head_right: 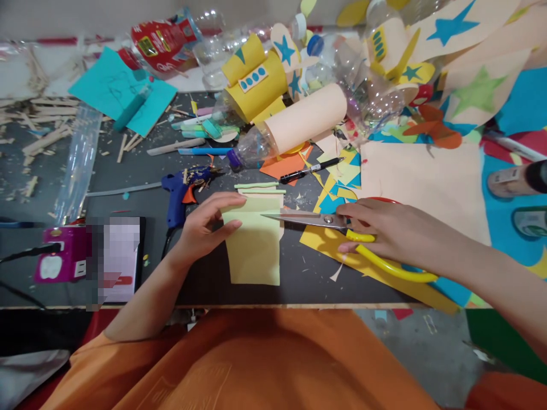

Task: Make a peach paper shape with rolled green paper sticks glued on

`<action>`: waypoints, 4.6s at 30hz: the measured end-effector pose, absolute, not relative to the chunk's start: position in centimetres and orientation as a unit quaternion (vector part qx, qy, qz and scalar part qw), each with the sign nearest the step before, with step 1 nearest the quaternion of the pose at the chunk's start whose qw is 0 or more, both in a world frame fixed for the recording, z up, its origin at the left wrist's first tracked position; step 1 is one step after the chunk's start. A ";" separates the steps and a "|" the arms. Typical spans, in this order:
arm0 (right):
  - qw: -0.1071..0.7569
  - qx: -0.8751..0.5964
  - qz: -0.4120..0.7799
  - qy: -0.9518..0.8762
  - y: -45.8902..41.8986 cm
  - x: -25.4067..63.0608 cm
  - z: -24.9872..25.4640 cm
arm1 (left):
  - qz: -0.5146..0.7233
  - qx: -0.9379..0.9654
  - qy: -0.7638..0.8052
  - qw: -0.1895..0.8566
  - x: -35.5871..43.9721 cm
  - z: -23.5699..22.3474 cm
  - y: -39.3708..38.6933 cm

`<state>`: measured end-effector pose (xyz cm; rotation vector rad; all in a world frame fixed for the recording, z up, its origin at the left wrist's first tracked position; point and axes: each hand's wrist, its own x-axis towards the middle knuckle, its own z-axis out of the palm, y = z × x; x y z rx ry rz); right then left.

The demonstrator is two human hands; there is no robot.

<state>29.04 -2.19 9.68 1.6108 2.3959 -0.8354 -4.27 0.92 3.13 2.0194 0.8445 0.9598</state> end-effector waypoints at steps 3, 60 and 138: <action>0.077 0.537 -0.292 0.788 -2.1 28.9 9.7 | 0.367 0.790 0.330 0.364 -4.2 3.2 0.9; 0.086 0.490 -0.217 0.840 -2.1 27.5 9.9 | 0.363 0.789 0.316 0.381 -4.0 3.1 0.6; 0.082 0.494 -0.244 0.830 -2.3 25.4 8.4 | 0.320 0.773 0.346 0.424 -3.8 3.1 0.3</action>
